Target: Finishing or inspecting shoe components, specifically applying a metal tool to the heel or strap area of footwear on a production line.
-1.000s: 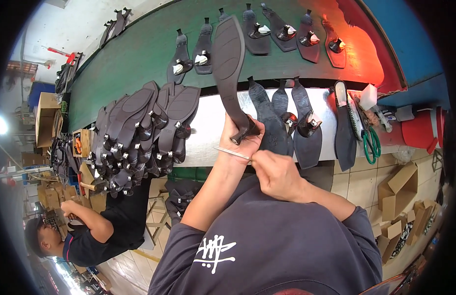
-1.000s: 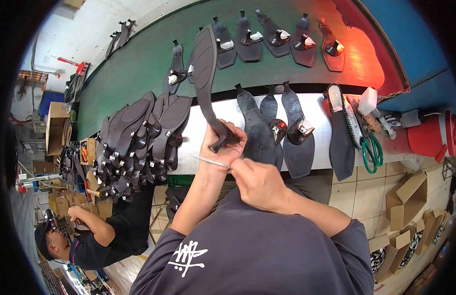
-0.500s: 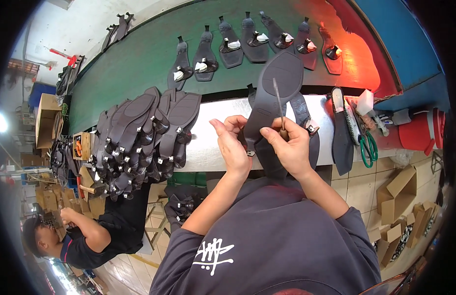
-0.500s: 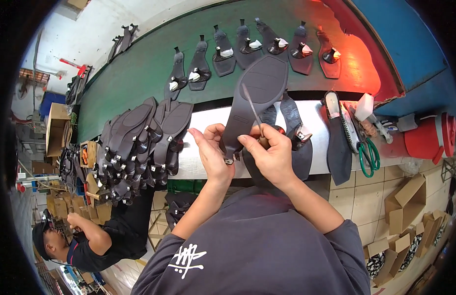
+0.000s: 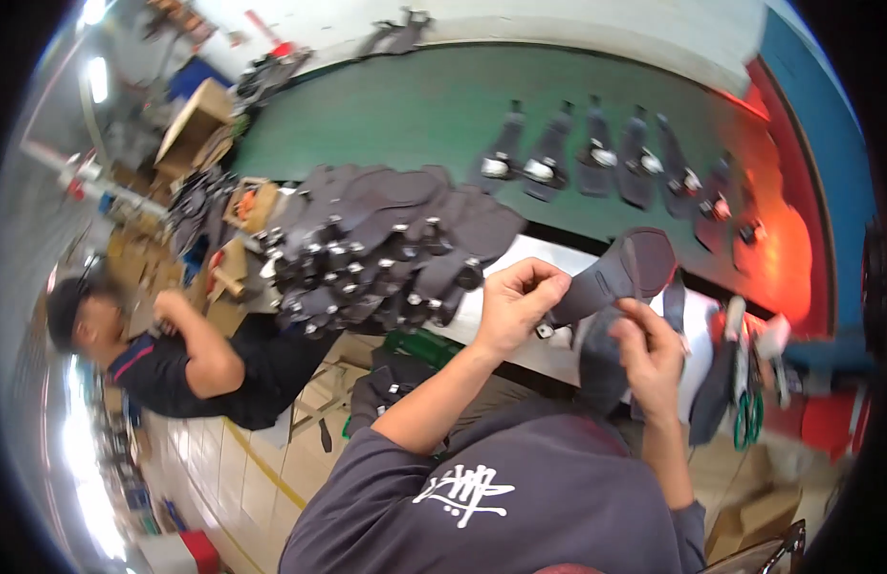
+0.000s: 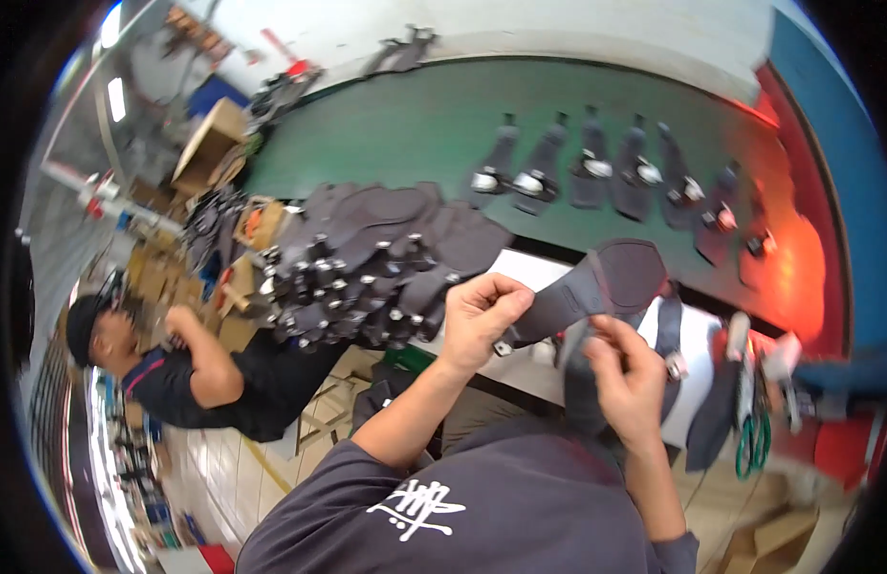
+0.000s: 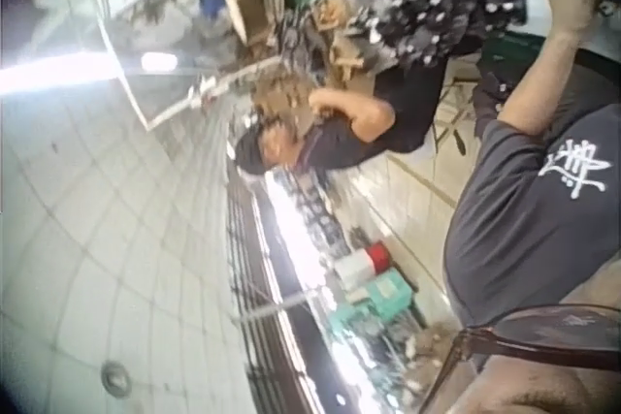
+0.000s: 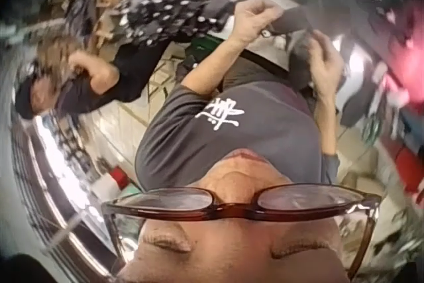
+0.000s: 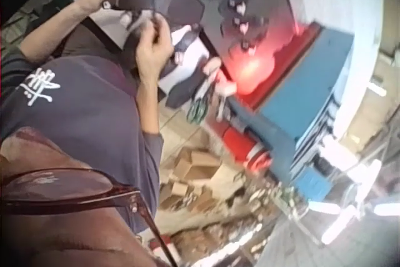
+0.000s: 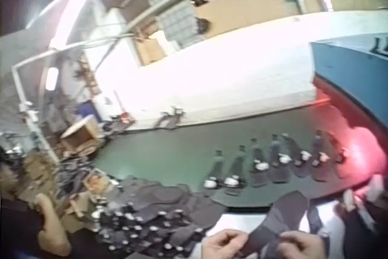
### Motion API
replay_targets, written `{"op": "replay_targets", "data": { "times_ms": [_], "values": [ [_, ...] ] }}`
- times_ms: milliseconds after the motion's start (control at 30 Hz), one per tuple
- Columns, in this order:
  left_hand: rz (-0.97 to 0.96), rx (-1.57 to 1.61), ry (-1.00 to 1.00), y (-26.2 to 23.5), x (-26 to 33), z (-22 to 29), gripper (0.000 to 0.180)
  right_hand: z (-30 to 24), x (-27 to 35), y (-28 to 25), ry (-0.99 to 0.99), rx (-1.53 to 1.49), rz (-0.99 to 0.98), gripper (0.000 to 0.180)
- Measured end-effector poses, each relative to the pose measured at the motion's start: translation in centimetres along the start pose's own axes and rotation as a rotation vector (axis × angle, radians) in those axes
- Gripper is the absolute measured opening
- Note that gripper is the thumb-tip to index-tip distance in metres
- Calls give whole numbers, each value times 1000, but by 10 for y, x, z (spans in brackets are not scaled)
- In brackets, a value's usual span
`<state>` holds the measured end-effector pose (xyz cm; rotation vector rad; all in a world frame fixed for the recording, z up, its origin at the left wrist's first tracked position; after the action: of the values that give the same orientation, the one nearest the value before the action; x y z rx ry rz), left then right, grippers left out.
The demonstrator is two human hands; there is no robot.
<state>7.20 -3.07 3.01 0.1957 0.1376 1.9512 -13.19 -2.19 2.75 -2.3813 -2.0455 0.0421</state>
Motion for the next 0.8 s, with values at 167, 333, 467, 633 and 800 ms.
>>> {"op": "replay_targets", "data": {
  "times_ms": [167,333,467,633,800],
  "values": [
    [413,-206,434,-112,-28,111,9,-10,-25,-41,-151,114,58,33],
    [723,-447,511,-241,-50,192,13,16,-45,-74,-60,114,118,31],
    [865,-1342,291,-293,-67,206,30,18,-51,-95,-162,235,231,29],
    [468,-868,536,-190,-116,183,38,30,-58,-122,-478,666,382,20],
    [127,-1179,558,-71,-210,100,63,45,-55,-132,-456,856,367,21]
  ]
}}
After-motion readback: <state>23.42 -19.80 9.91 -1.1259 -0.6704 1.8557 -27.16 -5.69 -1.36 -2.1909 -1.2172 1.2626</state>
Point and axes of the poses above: each hand's wrist, its own x-axis away from the middle knuckle, its own y-axis out of the palm, z = x × y, the point moved 3 cm from there along -x, towards the middle knuckle, and after that the axes turned 15 degrees about z, right-handed, at the moved point
